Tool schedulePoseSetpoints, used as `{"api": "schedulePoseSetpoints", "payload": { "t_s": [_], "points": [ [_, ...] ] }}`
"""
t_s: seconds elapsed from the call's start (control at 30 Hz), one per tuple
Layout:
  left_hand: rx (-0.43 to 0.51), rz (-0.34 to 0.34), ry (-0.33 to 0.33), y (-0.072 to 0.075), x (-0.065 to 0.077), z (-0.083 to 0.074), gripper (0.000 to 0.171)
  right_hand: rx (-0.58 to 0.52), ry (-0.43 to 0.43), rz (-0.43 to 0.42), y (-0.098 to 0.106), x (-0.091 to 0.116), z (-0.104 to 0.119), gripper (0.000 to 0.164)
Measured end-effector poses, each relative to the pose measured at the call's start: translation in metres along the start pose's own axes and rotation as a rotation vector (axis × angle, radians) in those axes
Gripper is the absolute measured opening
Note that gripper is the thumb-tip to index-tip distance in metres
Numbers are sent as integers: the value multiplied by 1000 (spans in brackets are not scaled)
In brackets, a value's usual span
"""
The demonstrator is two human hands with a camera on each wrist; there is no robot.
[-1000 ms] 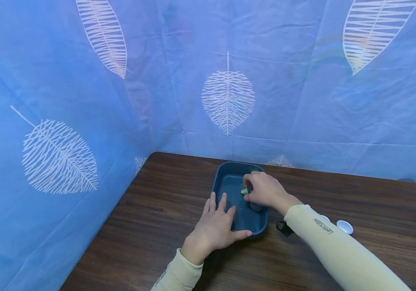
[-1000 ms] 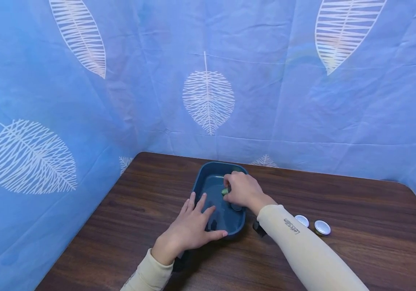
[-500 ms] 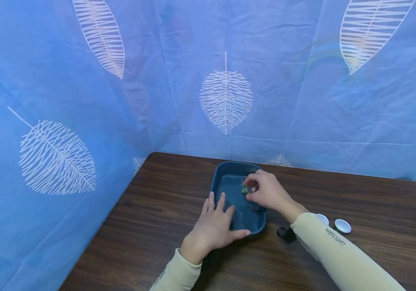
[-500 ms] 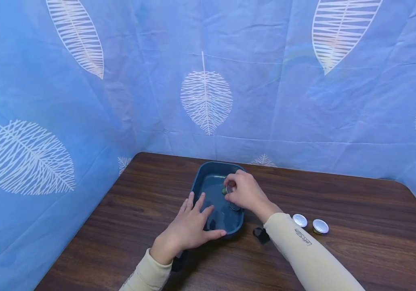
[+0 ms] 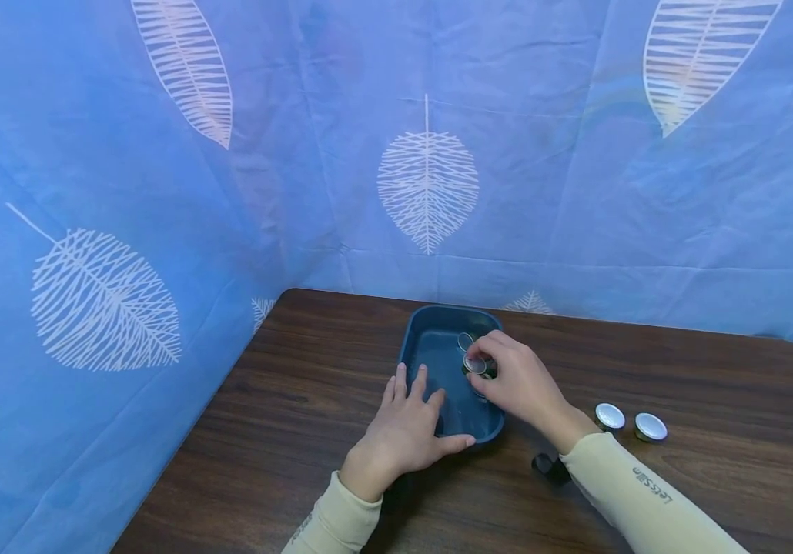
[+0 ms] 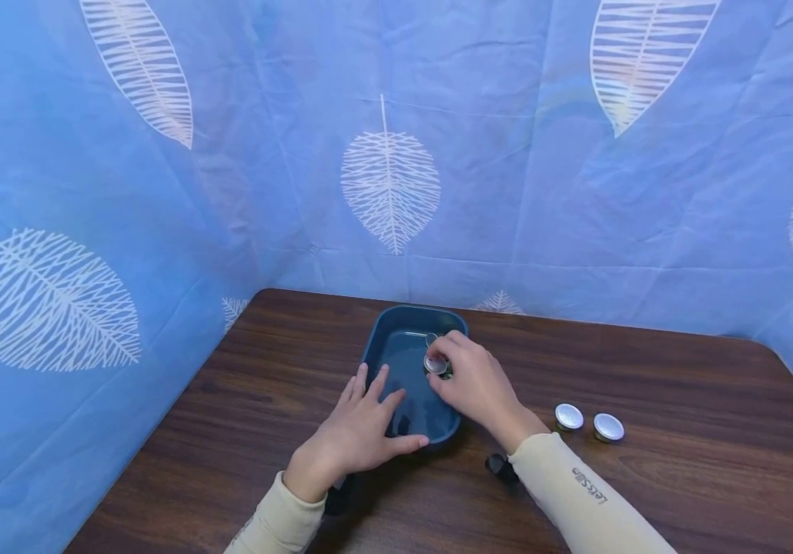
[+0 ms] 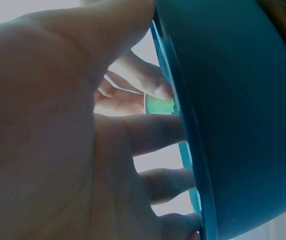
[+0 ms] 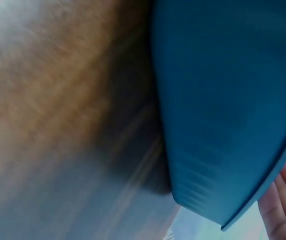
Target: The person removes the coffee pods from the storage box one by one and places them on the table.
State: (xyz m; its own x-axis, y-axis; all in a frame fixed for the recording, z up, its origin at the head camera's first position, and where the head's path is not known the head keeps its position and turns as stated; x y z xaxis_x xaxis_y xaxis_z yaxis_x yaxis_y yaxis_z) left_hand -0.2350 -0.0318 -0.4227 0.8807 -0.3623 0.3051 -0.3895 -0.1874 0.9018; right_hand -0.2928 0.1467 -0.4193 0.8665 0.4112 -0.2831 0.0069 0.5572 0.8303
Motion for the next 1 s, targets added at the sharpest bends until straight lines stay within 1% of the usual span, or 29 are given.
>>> {"api": "schedulePoseSetpoints", "payload": {
  "t_s": [0.13, 0.33, 0.43, 0.57, 0.7, 0.77, 0.83, 1.0],
  "points": [
    [0, 1, 1, 0, 0, 0, 84, -53, 32, -58, -3, 9, -1, 22],
    [-16, -2, 6, -3, 1, 0, 83, -117, 33, -157, -9, 21, -5, 25],
    [-16, 4, 12, -4, 2, -1, 84, -131, 50, -233, -9, 29, -4, 26],
    [-21, 8, 16, -4, 2, -1, 83, -165, 57, -360, -6, 38, -2, 28],
    [-23, 5, 16, -3, 2, -3, 83, -204, 19, -454, -4, 47, -1, 30],
    [-24, 6, 14, -3, 2, -3, 83, -219, -5, -479, -6, 52, -2, 30],
    [-28, 4, 14, -2, 2, -2, 83, -224, -21, -480, -8, 55, -2, 31],
    [-24, -14, 6, 1, 0, -1, 84, -225, -17, -465, -6, 56, -1, 31]
  ]
}}
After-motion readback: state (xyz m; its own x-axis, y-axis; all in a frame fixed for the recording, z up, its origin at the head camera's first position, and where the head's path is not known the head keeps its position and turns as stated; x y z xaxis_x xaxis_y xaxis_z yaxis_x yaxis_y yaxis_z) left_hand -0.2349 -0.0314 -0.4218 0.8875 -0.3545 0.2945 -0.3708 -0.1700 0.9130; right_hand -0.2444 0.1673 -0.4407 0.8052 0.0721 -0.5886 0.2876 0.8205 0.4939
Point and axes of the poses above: each hand's wrist, its own x-axis away from the middle knuckle, its own y-axis out of the back of the hand, z = x × y, the point moved 4 cm from there along -x, towards the middle knuckle, and after that the axes turned 6 degrees about z, right-handed, at the moved point
